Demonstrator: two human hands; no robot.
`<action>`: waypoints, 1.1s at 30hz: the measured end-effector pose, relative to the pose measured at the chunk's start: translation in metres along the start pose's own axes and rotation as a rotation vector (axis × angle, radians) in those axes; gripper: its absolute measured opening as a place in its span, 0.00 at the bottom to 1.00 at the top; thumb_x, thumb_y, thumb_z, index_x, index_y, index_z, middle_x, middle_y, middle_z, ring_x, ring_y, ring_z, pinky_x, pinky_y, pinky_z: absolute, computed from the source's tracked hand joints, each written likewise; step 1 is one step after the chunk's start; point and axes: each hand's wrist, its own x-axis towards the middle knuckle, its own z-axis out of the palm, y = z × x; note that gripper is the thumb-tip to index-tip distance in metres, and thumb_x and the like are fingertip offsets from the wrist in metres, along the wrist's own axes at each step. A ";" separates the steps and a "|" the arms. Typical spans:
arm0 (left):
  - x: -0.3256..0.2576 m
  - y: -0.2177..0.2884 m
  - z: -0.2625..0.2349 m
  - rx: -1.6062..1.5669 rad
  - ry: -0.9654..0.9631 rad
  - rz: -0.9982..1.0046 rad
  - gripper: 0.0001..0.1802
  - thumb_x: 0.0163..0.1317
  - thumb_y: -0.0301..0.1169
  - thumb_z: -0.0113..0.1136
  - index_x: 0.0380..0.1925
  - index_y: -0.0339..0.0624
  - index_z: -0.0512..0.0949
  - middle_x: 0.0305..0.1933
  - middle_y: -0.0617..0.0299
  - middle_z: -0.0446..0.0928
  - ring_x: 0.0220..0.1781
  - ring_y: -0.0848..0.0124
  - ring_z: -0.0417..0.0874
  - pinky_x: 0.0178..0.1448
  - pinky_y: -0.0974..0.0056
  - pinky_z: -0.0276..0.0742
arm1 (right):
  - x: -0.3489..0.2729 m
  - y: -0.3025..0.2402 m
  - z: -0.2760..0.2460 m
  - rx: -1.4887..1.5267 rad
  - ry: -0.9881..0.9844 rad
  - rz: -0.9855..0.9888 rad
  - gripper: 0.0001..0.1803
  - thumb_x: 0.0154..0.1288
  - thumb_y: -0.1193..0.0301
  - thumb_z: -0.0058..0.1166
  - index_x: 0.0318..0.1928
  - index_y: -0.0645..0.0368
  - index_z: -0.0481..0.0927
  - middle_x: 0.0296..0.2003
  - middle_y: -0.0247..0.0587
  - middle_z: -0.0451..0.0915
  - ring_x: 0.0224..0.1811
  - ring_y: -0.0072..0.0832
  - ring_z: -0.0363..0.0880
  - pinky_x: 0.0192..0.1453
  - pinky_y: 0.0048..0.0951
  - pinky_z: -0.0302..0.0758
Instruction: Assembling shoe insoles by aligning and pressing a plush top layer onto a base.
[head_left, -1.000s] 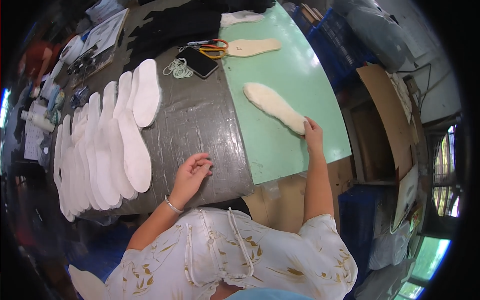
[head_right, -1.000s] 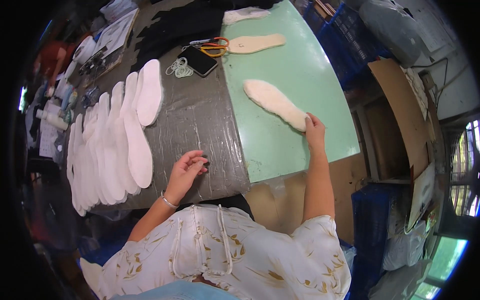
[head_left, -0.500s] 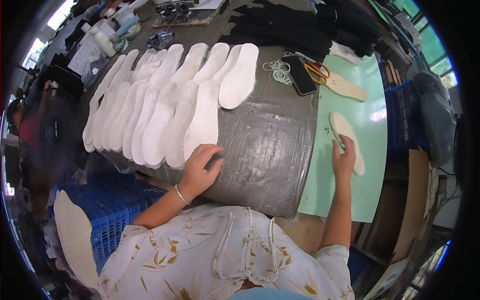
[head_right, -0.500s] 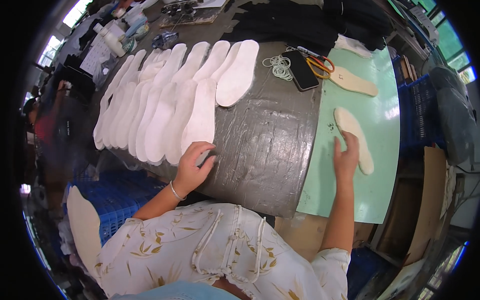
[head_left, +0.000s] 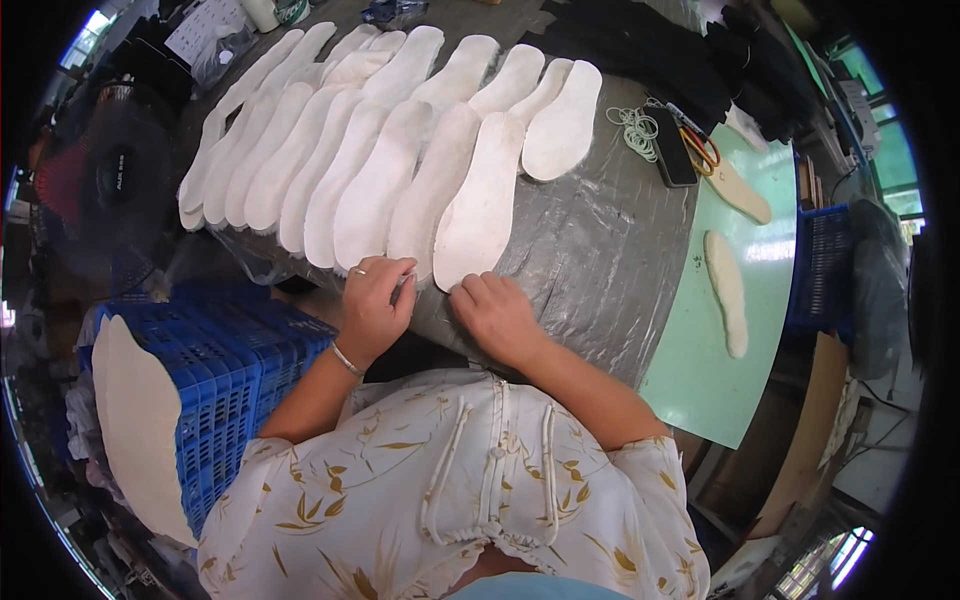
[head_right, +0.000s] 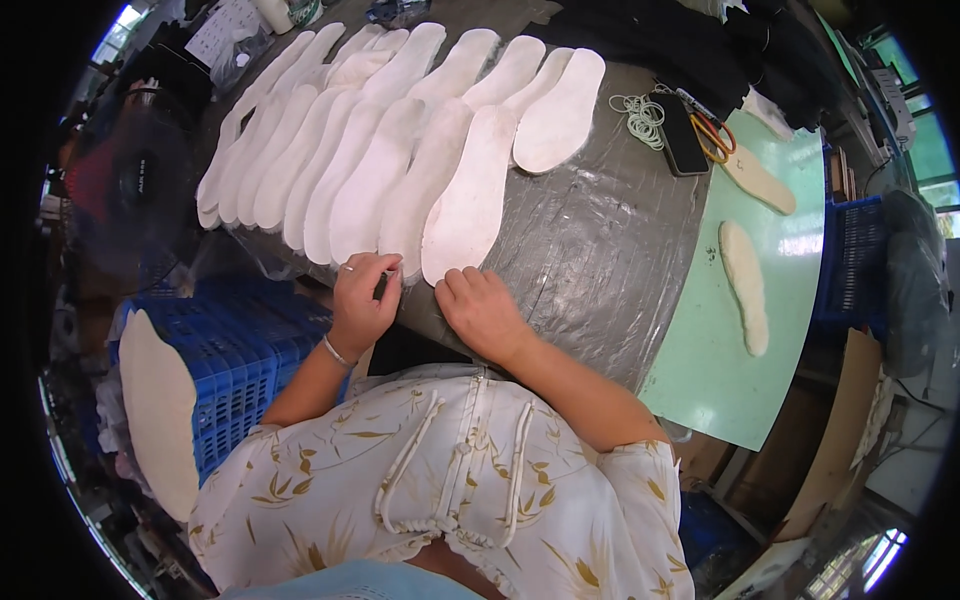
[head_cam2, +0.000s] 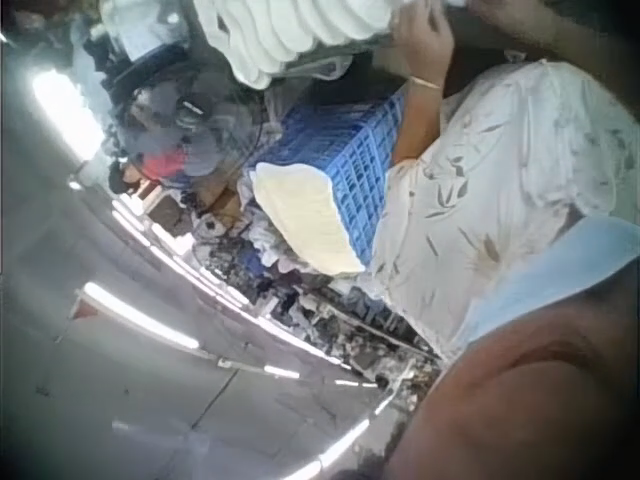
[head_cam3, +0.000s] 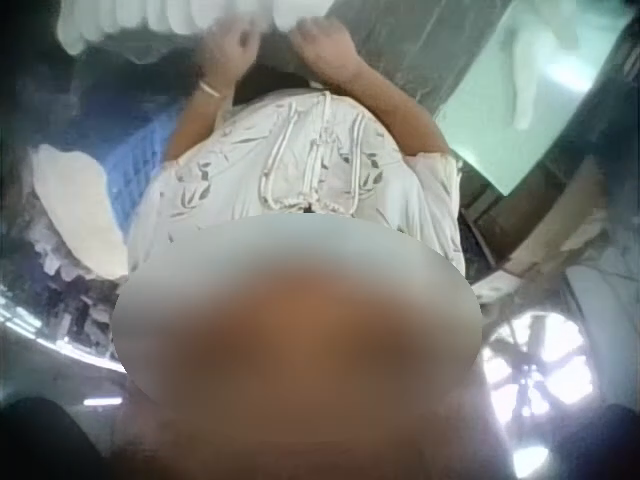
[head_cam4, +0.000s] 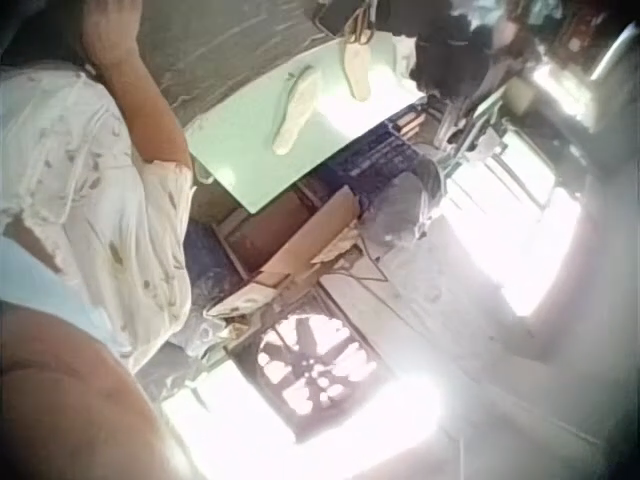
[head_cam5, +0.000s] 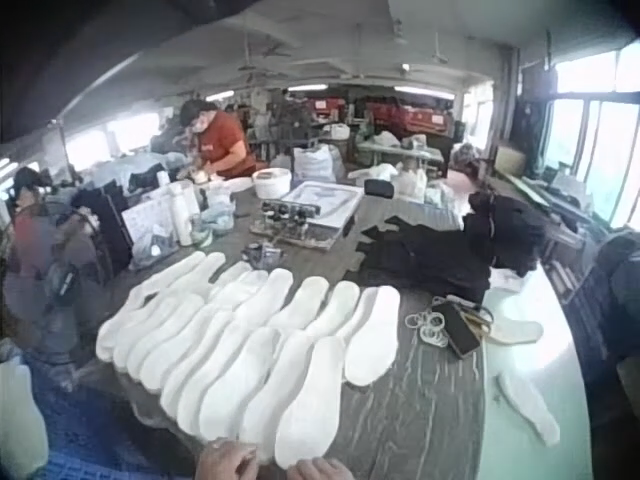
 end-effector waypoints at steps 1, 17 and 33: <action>-0.002 -0.003 -0.001 0.031 -0.018 0.030 0.12 0.54 0.20 0.64 0.40 0.38 0.81 0.36 0.55 0.81 0.41 0.57 0.81 0.46 0.57 0.74 | 0.003 0.000 -0.001 -0.007 -0.007 -0.004 0.06 0.54 0.70 0.52 0.33 0.56 0.75 0.31 0.35 0.71 0.35 0.30 0.74 0.37 0.32 0.71; -0.003 -0.024 0.007 0.083 -0.162 0.198 0.15 0.55 0.27 0.65 0.44 0.41 0.79 0.36 0.61 0.80 0.42 0.63 0.78 0.46 0.58 0.69 | 0.112 0.077 -0.099 0.062 0.378 0.449 0.06 0.59 0.70 0.61 0.32 0.60 0.83 0.30 0.43 0.82 0.28 0.36 0.83 0.35 0.34 0.79; 0.017 -0.008 -0.005 0.090 -0.126 0.204 0.12 0.54 0.27 0.68 0.40 0.44 0.82 0.38 0.62 0.78 0.37 0.62 0.80 0.44 0.58 0.72 | 0.158 0.103 -0.165 -0.053 0.366 0.227 0.06 0.58 0.68 0.62 0.32 0.57 0.85 0.31 0.38 0.83 0.31 0.35 0.85 0.36 0.33 0.81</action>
